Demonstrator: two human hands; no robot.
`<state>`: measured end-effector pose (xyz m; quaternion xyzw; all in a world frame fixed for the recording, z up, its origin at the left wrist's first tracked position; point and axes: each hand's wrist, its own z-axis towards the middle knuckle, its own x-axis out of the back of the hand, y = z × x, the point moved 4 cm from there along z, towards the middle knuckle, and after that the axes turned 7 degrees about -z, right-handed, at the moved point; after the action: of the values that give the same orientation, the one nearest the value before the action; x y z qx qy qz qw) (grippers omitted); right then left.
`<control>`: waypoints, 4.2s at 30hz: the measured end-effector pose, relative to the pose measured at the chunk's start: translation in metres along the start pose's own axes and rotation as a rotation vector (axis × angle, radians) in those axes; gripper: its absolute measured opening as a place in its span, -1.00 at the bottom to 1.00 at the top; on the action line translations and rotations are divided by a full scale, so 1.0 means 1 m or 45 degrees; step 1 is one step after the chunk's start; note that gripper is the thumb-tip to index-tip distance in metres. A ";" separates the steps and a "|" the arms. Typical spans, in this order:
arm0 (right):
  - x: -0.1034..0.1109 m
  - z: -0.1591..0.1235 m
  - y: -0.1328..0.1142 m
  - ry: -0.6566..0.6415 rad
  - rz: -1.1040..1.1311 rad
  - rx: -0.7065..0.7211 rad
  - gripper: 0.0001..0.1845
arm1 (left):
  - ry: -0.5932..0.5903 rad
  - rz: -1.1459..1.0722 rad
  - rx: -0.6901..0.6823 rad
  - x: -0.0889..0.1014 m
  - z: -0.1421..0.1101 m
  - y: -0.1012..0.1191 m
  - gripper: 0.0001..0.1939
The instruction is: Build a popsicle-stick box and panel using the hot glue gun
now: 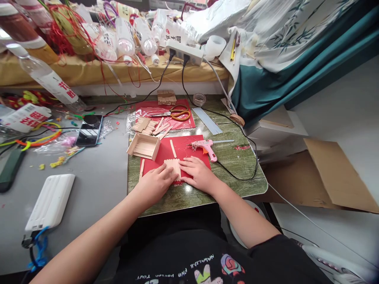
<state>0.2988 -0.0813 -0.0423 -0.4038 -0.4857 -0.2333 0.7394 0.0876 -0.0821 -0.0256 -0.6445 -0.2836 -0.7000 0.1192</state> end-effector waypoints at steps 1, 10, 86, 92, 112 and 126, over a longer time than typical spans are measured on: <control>0.000 0.000 0.000 0.001 0.007 -0.007 -0.46 | -0.003 0.002 0.001 0.001 0.001 0.002 -0.45; 0.004 0.005 -0.005 -0.034 0.061 -0.074 -0.24 | -0.037 0.112 0.036 0.002 0.005 0.016 -0.55; 0.002 -0.001 -0.023 -0.219 -0.242 0.014 -0.35 | 0.271 -0.276 0.241 0.008 -0.021 -0.017 -0.59; 0.001 -0.002 -0.023 -0.216 -0.249 0.025 -0.34 | 0.226 -0.287 0.240 0.009 -0.022 -0.024 -0.57; -0.002 -0.004 -0.020 -0.186 -0.234 0.004 -0.33 | 0.238 -0.255 0.203 0.006 -0.019 -0.027 -0.64; -0.001 -0.004 -0.021 -0.193 -0.221 0.011 -0.30 | 0.231 -0.275 0.226 0.009 -0.022 -0.036 -0.63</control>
<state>0.2856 -0.0965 -0.0362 -0.3735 -0.5742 -0.2632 0.6793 0.0484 -0.0631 -0.0259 -0.5314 -0.3999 -0.7363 0.1249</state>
